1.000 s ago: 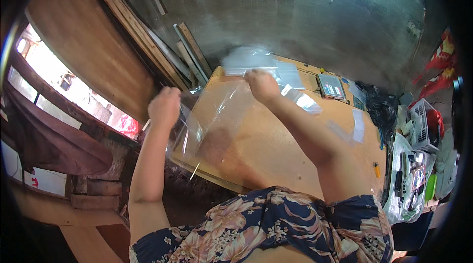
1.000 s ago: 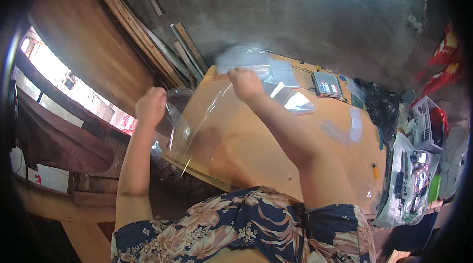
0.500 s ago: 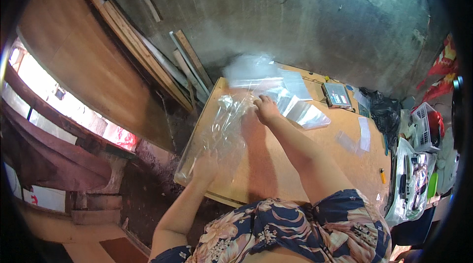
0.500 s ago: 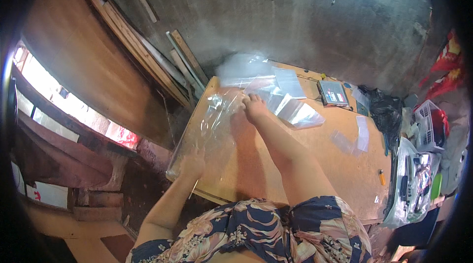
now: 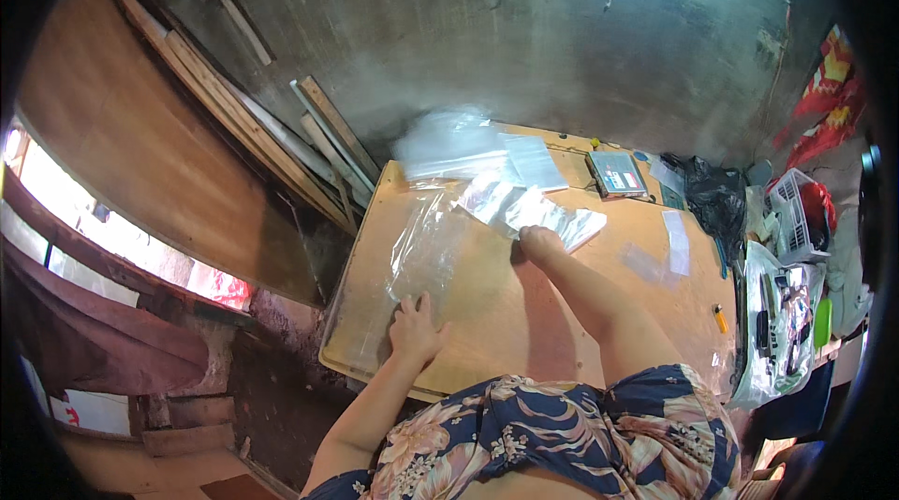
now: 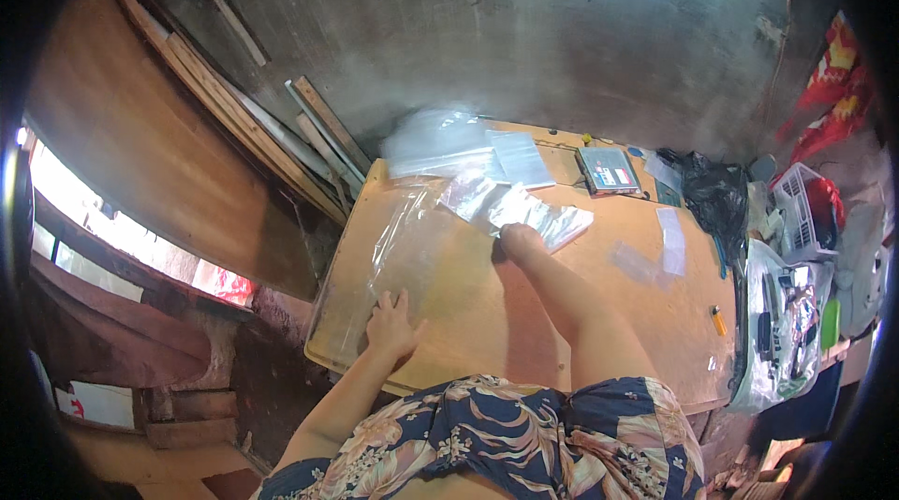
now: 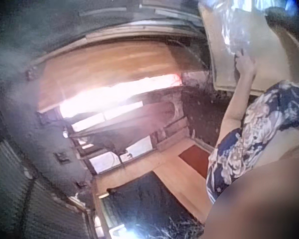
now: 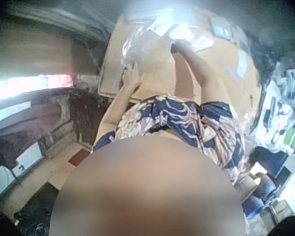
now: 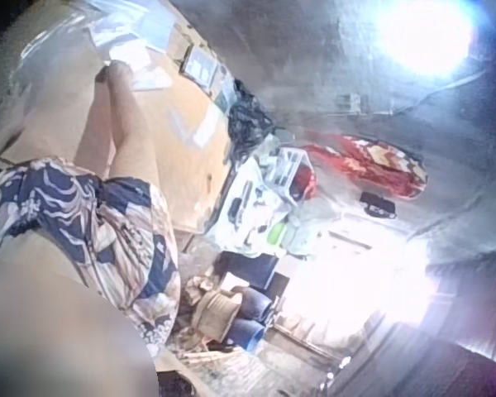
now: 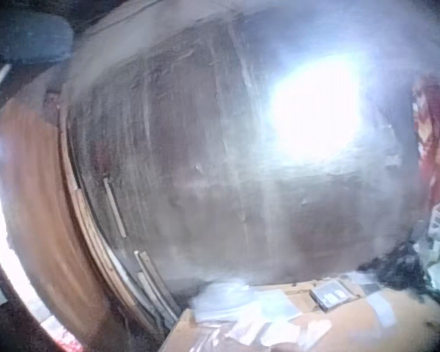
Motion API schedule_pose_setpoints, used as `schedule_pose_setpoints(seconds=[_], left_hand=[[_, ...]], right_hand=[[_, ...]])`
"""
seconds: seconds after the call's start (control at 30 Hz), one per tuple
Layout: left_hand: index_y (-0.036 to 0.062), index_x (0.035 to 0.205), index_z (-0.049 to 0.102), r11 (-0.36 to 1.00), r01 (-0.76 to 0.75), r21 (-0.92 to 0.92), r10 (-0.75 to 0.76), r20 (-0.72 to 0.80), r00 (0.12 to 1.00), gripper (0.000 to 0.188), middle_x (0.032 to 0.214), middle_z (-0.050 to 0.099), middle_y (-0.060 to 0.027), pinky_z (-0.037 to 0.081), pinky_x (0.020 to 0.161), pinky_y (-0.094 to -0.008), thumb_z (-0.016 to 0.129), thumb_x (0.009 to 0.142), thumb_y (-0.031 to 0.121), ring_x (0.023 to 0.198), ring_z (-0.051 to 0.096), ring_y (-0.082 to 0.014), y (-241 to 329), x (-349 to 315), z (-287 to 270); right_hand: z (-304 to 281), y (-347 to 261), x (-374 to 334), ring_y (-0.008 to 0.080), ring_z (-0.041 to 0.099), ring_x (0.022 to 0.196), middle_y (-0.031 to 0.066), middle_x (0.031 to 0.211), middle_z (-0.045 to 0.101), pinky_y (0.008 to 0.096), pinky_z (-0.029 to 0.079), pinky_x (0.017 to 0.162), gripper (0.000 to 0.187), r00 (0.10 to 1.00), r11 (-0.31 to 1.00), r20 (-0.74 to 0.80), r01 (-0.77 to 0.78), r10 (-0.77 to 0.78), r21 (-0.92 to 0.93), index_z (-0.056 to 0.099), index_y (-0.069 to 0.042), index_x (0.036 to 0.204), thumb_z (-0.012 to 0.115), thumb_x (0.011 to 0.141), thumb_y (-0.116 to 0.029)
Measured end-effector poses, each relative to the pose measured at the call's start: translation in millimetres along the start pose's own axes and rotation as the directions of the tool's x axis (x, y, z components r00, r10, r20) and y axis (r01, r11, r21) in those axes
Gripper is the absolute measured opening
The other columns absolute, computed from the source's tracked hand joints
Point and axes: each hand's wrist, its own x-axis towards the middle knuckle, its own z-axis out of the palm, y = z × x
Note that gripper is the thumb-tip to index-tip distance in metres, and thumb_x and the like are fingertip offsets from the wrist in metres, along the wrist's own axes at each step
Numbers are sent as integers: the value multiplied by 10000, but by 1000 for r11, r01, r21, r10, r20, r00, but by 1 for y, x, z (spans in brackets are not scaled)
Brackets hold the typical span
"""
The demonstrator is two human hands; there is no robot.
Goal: The person repeatedly assembles small clear plastic pouches on a wooden table. They pick up a pouch, open it, and press the edges together to seal it, then repeat the process with additional pouches.
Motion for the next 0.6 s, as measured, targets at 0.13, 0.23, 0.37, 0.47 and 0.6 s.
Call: schedule_pose_setpoints(seconds=[0.13,0.23,0.37,0.47,0.6], left_hand=[[63,1325,422,868,-117,-482,120,-25,992,601,1266,475,-183,480,867,-426,600,853,390,1069,558,-323,31,9,8],[46,1241,499,354,-27,-935,109,13,994,484,1150,577,-138,488,840,-402,542,906,393,1002,600,-260,64,26,14],[26,1130,576,-228,94,-969,206,46,977,376,986,641,-88,502,781,-362,455,971,345,872,634,-189,98,32,17],[9,1067,588,-201,106,-974,194,67,979,338,952,644,-104,508,734,-324,448,984,306,828,628,-182,113,23,22],[-3,1025,591,-14,5,-1000,36,5,999,325,961,646,-121,510,682,-314,460,981,291,779,618,-181,134,20,36]], right_hand=[[-35,-25,-8,237,659,827,163,905,667,350,510,655,205,988,602,151,-136,26,787,635,2,954,487,841,-83],[-51,-47,-44,215,639,826,142,938,668,318,514,650,291,967,392,125,-29,-224,920,618,0,1078,480,822,0],[-63,-67,-104,183,625,876,106,1025,656,304,519,774,313,937,39,175,-171,-304,984,576,-15,1197,512,890,-3],[-65,-57,-129,143,615,718,72,852,662,284,521,642,161,977,110,206,-199,-56,974,635,-5,1026,582,893,-78],[-55,-27,-148,106,540,558,15,674,586,267,444,482,160,955,184,69,-126,289,975,597,-26,809,645,875,-164]])
